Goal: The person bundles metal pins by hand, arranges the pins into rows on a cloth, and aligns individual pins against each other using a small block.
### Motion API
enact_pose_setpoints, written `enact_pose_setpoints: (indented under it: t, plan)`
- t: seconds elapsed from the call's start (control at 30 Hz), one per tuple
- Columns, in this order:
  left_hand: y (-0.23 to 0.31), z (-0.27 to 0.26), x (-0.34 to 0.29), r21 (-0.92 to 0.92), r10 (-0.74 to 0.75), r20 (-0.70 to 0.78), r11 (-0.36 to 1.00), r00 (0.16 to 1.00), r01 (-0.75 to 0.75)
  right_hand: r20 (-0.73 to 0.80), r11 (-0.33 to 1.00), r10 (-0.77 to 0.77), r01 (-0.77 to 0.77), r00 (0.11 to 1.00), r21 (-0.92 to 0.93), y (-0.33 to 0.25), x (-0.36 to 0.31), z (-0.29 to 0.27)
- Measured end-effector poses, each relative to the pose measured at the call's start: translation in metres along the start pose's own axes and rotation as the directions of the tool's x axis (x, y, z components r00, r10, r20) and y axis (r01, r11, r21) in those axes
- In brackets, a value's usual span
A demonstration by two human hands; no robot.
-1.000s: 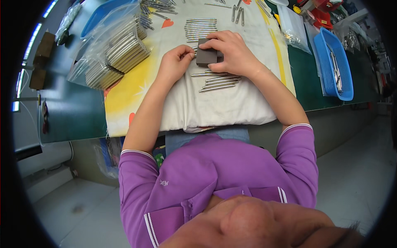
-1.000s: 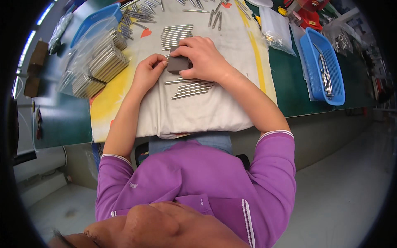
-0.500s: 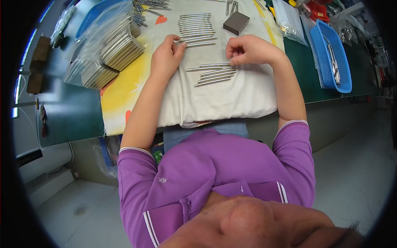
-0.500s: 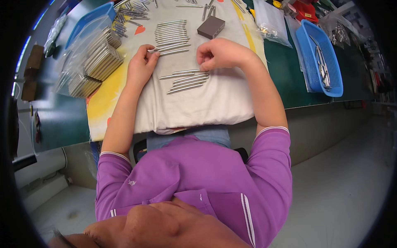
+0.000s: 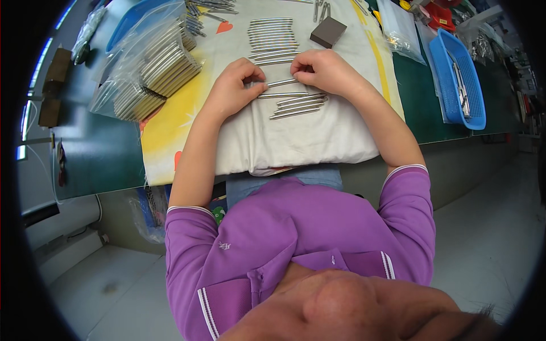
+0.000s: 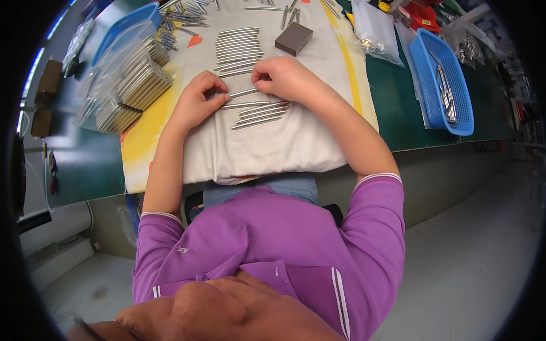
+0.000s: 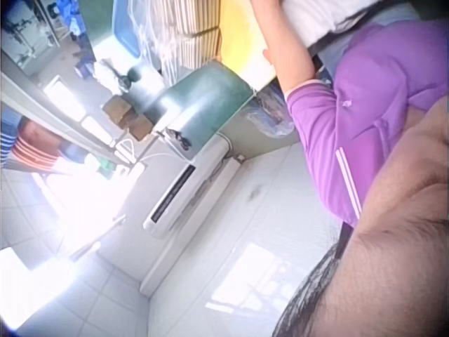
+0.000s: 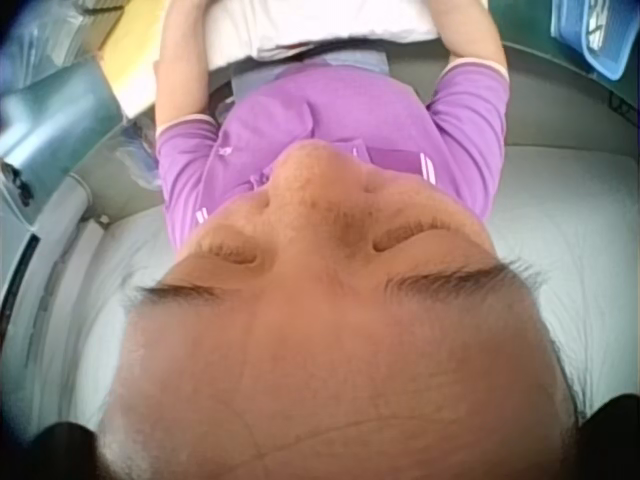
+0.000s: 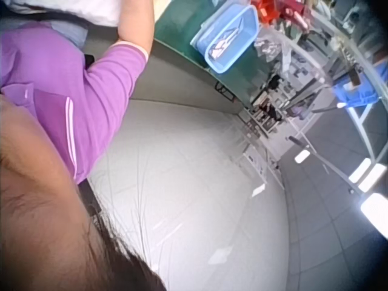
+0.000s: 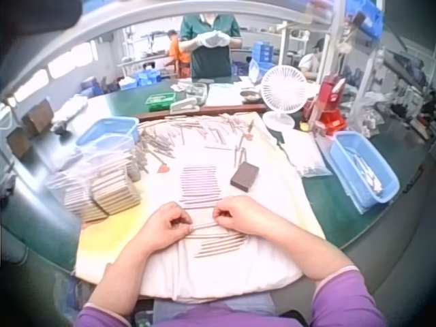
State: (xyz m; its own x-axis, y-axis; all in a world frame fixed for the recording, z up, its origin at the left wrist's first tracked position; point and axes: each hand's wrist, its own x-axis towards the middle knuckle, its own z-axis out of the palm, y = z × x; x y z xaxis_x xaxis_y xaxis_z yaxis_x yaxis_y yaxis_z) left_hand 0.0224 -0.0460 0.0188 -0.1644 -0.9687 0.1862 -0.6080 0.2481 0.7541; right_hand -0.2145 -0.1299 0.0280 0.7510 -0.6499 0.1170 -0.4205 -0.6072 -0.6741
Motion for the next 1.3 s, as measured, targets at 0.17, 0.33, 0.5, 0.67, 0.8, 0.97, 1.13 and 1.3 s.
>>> enact_pose_setpoints:
  t: [0.17,0.33,0.5,0.67,0.8,0.97,1.13,1.3]
  plan:
    - [-0.008,0.002,0.003,0.066,-0.015,-0.052,0.998,0.999,0.019,-0.072,0.999,-0.042,0.044,0.997,0.029,0.002,0.001,-0.002]
    - [-0.015,0.002,0.004,0.075,-0.024,-0.088,0.997,0.996,0.031,-0.088,0.996,-0.085,0.082,0.993,-0.038,0.003,0.002,-0.001]
    - [-0.016,-0.001,0.005,0.070,-0.072,-0.100,0.994,0.992,0.079,-0.121,0.996,-0.070,0.063,0.990,-0.065,0.008,0.003,-0.001]
    - [-0.016,-0.002,0.005,0.078,-0.081,-0.107,0.993,0.991,0.090,-0.161,0.989,-0.101,0.081,0.982,-0.127,0.010,0.004,0.000]
    - [-0.015,-0.001,0.006,0.062,-0.073,-0.115,0.995,0.991,0.081,-0.197,0.975,-0.158,0.122,0.968,-0.185,0.014,0.006,0.002]
    - [-0.017,0.004,0.007,0.081,-0.039,-0.152,0.995,0.988,0.052,-0.278,0.935,-0.233,0.137,0.932,-0.326,0.017,0.008,0.002]
    - [-0.015,0.009,0.010,0.153,-0.043,-0.218,0.985,0.975,0.077,-0.023,0.996,-0.088,0.089,0.996,0.025,-0.013,-0.001,-0.008]
    - [-0.015,0.008,0.010,0.064,-0.074,-0.245,0.994,0.967,0.092,0.226,0.995,0.006,-0.028,0.974,0.092,-0.022,-0.004,-0.004]
